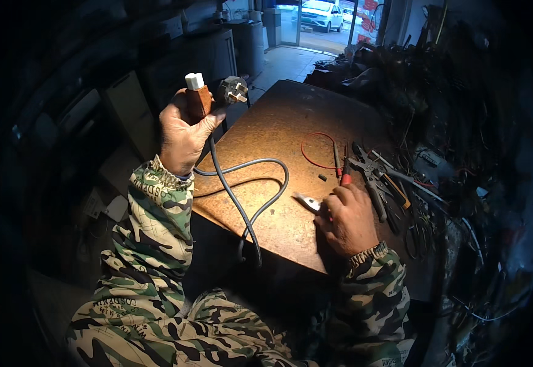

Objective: The person attaches a white connector to a black electrical cord, coils the cord, and places it into a plastic packaging box. They then close the box and hold it up.

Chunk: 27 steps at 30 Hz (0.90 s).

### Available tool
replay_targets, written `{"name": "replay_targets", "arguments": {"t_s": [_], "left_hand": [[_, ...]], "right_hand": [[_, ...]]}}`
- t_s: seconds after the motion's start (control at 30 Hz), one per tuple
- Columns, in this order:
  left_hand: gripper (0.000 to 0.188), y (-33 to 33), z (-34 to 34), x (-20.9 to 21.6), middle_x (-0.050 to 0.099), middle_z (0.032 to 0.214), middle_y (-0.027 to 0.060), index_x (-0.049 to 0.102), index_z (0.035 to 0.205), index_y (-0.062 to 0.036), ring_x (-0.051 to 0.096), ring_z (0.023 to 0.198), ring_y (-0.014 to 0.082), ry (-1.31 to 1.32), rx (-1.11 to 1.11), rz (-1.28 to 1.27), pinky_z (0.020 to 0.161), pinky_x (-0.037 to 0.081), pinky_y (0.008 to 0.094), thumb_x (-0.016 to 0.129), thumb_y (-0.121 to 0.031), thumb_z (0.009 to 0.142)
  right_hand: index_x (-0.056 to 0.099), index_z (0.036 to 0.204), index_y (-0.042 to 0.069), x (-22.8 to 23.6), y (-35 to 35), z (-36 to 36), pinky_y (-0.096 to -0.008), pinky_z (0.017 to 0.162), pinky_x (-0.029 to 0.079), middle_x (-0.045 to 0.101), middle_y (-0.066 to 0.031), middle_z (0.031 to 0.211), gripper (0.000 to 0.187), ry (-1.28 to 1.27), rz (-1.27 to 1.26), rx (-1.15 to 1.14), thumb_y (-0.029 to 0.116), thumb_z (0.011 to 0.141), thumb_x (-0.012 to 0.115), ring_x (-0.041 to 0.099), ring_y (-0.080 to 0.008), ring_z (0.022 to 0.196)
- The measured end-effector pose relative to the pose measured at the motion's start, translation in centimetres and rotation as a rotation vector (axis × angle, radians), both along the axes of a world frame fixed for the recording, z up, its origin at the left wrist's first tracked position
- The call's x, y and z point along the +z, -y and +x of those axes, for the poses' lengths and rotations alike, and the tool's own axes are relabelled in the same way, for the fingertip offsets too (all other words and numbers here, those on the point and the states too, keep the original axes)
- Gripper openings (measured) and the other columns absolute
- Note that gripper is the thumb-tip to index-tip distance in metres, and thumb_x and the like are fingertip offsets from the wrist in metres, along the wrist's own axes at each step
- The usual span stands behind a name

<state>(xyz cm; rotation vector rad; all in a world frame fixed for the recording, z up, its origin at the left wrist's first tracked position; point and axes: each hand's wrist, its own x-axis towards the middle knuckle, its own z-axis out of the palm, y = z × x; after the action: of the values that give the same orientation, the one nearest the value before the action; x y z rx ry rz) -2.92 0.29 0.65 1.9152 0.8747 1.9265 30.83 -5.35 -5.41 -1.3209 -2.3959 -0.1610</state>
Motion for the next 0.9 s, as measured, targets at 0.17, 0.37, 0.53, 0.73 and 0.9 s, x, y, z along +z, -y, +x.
{"name": "replay_targets", "arguments": {"t_s": [0.17, 0.37, 0.53, 0.73, 0.9], "left_hand": [[0.034, 4.6, -0.4, -0.7, 0.065, 0.093, 0.009, 0.058, 0.126, -0.0014, 0.063, 0.08, 0.0146, 0.259, -0.203, 0.078, 0.068, 0.051, 0.0271, 0.072, -0.007, 0.096], [0.035, 12.9, -0.4, -2.8, 0.06, 0.113, 0.0091, 0.056, 0.13, -0.0066, 0.06, 0.094, 0.0163, 0.589, -0.615, -0.339, 0.073, 0.049, 0.028, 0.07, -0.011, 0.098], [0.028, 12.3, 1.2, -8.0, 0.056, 0.109, 0.008, 0.059, 0.124, -0.0067, 0.056, 0.094, 0.0155, 0.849, -0.983, -0.413, 0.08, 0.048, 0.0285, 0.067, -0.019, 0.101], [0.029, 13.0, 3.7, -11.8, 0.053, 0.107, 0.0079, 0.056, 0.124, -0.0033, 0.054, 0.096, 0.0168, 1.086, -1.289, -0.39, 0.088, 0.05, 0.0303, 0.067, -0.017, 0.101], [0.035, 16.4, 4.0, -11.6, 0.054, 0.114, 0.0108, 0.055, 0.122, -0.0028, 0.057, 0.113, 0.0226, 1.006, -1.145, -0.456, 0.104, 0.049, 0.0375, 0.073, -0.017, 0.095]], "right_hand": [[0.061, 0.125, -0.004, -0.6, 0.9, 0.8, -0.0471, 0.105, 0.045, 0.06, -0.0244, 0.13, 0.046, -0.162, 0.273, -0.279, 0.01, 0.083, 0.076, 0.056, -0.0406, 0.124], [0.058, 0.131, -0.005, 0.2, 7.6, -6.3, -0.0399, 0.102, 0.05, 0.065, -0.0239, 0.125, 0.059, -0.744, -0.244, 0.268, 0.023, 0.084, 0.082, 0.065, -0.0344, 0.117], [0.049, 0.142, -0.007, -2.9, 10.9, -11.3, -0.0387, 0.105, 0.048, 0.065, -0.0236, 0.126, 0.076, -0.871, -0.736, 0.346, 0.028, 0.085, 0.085, 0.063, -0.0288, 0.12], [0.058, 0.129, -0.003, -8.1, 14.6, -14.1, -0.0197, 0.069, 0.053, 0.068, -0.0066, 0.101, 0.034, -1.381, -1.174, 0.273, 0.013, 0.1, 0.066, 0.063, -0.0067, 0.078], [0.063, 0.107, 0.0, -9.4, 16.3, -14.1, -0.0253, 0.064, 0.057, 0.069, -0.0109, 0.083, 0.018, -1.861, -0.938, 0.097, 0.018, 0.104, 0.06, 0.068, -0.0152, 0.069]]}}
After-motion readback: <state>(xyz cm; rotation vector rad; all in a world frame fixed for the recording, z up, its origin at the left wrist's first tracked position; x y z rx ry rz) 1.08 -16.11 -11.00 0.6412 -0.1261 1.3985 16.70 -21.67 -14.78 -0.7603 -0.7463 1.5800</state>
